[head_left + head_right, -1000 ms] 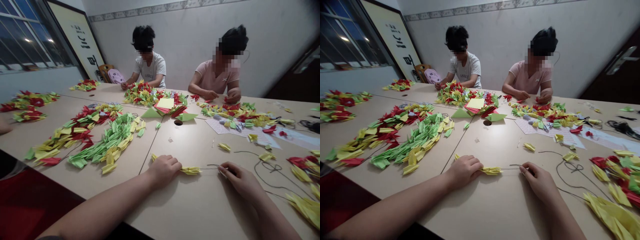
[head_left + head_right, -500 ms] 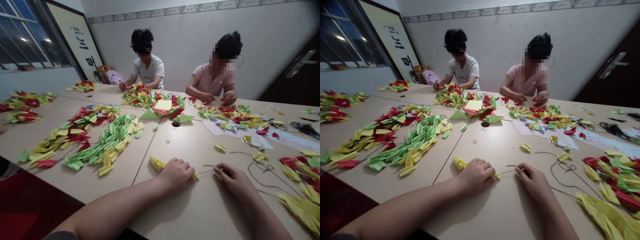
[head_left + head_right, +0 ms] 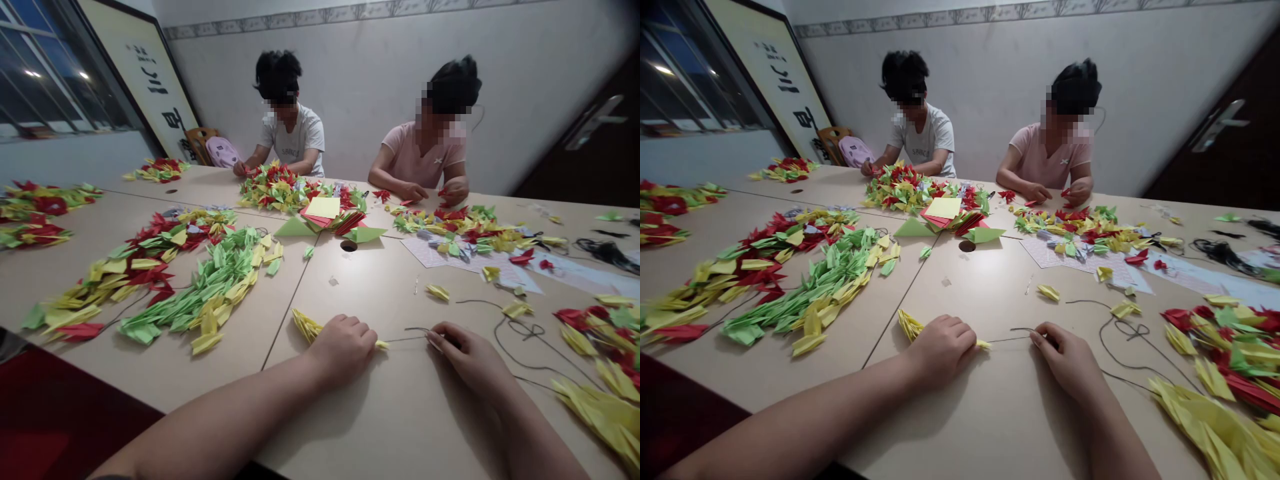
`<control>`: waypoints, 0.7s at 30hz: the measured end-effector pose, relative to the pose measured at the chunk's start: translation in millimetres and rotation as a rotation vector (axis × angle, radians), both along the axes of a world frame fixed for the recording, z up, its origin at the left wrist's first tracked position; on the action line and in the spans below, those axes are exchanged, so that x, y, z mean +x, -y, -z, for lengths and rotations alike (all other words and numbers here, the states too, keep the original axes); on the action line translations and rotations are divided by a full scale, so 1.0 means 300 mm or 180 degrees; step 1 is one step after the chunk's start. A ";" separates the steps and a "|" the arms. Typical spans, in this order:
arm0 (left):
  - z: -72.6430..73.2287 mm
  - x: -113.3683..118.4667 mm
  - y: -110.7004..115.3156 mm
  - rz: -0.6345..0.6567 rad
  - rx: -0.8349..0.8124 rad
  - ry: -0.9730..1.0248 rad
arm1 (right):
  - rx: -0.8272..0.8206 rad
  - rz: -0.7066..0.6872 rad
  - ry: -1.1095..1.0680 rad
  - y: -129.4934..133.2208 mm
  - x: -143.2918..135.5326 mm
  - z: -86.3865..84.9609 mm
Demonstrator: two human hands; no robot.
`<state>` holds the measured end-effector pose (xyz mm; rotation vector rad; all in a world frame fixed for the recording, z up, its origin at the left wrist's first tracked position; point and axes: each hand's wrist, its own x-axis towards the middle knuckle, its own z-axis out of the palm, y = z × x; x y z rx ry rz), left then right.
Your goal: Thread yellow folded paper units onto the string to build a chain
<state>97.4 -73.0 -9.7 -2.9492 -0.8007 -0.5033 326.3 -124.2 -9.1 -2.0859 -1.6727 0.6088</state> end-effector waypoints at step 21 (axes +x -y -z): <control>0.011 -0.009 -0.013 -0.0022 -0.0162 -0.0051 | -0.0226 -0.0198 -0.0067 0.018 0.032 -0.020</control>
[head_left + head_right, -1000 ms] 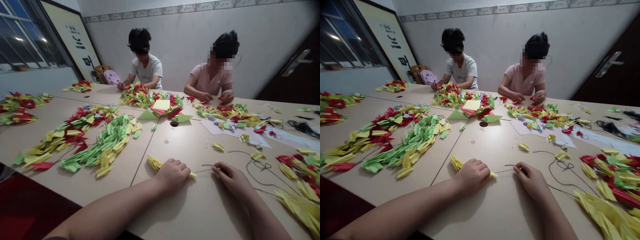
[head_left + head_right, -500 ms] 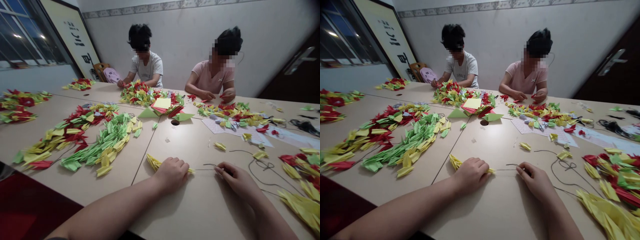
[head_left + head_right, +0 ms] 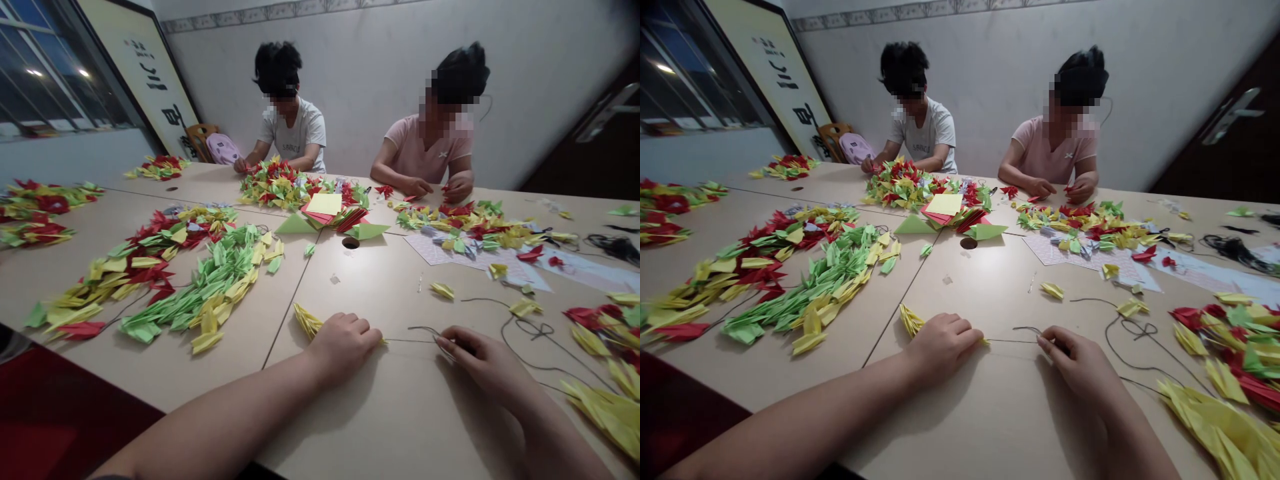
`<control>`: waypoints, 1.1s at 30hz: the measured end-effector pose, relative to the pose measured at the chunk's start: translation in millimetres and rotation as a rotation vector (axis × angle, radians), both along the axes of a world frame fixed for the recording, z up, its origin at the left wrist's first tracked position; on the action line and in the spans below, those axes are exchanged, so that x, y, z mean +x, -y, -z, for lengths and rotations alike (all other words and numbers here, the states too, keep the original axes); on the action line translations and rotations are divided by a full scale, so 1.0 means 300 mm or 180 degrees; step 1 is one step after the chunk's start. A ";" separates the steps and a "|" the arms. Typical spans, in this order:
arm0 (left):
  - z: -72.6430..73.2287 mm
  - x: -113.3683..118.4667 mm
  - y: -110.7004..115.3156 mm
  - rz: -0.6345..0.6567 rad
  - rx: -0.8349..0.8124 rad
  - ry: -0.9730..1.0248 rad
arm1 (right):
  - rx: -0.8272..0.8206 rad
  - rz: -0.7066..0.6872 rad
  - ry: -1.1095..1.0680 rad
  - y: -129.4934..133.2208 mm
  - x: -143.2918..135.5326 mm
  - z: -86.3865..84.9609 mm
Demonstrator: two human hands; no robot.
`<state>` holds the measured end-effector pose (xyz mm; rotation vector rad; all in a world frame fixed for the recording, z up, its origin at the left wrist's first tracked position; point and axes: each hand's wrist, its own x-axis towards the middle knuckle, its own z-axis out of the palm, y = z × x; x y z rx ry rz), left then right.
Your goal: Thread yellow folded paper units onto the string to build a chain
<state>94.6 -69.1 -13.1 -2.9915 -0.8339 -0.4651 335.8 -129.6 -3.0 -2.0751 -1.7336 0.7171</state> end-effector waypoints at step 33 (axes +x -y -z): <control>-0.053 -0.241 -0.160 0.0344 -0.0491 0.0495 | 0.0166 0.0418 0.0246 -0.012 0.040 0.010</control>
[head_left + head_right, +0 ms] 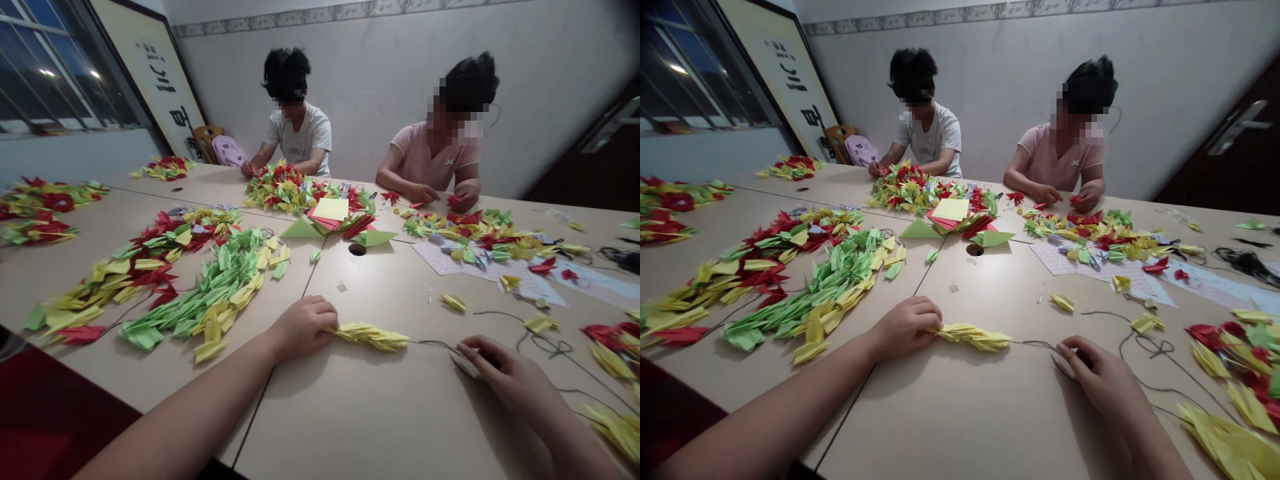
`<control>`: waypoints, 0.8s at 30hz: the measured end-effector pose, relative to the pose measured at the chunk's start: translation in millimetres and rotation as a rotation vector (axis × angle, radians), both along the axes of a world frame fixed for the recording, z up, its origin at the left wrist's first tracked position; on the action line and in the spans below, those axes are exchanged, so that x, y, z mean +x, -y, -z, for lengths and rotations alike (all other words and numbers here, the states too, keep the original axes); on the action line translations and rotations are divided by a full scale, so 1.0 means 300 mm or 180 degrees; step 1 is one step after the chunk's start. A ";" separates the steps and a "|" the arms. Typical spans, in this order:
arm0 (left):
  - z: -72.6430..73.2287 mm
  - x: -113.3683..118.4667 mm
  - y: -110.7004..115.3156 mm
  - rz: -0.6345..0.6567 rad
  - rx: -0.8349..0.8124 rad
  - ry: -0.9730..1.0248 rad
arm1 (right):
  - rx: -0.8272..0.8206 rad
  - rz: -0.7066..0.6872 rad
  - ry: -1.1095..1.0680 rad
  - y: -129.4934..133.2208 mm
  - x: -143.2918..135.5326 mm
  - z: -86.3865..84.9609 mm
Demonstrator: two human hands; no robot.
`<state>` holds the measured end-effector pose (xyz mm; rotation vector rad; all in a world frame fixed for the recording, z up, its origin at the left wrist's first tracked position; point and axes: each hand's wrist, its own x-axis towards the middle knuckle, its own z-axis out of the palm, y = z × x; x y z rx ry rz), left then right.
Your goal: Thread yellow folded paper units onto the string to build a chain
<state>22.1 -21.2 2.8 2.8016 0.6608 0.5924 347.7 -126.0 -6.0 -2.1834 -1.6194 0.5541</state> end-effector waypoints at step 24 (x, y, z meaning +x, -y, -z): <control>-0.042 -0.035 0.028 0.0395 -0.1301 -0.0069 | 0.0302 0.0456 0.0124 -0.020 -0.003 0.023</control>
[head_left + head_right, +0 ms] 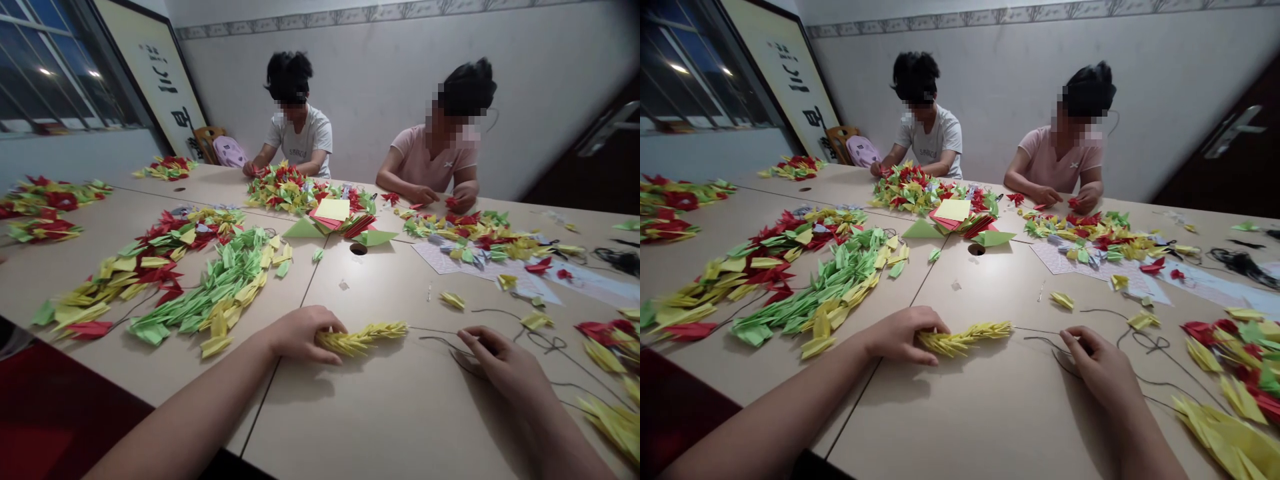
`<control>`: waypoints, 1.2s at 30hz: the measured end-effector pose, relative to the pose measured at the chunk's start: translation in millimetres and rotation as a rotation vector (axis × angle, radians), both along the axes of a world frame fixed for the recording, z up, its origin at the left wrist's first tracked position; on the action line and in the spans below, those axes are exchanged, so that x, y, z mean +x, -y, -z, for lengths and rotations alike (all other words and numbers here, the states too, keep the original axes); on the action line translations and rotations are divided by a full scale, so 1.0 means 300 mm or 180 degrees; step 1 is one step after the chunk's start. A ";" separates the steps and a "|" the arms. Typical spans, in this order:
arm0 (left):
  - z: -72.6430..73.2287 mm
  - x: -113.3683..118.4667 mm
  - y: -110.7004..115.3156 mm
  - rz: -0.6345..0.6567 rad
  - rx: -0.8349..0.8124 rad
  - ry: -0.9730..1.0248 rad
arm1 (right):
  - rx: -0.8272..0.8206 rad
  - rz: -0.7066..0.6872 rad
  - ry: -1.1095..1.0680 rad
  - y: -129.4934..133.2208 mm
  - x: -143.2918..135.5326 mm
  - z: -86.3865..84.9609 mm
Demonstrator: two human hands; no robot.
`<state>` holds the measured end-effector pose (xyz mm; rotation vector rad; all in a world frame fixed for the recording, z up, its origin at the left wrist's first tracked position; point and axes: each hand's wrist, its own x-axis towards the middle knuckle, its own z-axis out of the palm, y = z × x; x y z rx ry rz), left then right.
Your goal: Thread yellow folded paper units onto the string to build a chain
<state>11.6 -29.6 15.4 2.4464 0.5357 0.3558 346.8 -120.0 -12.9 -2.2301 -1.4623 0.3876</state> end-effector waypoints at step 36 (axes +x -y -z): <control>0.062 0.051 -0.075 -0.1086 0.1005 -0.0182 | 0.0594 -0.1429 -0.0725 -0.172 -0.370 -0.235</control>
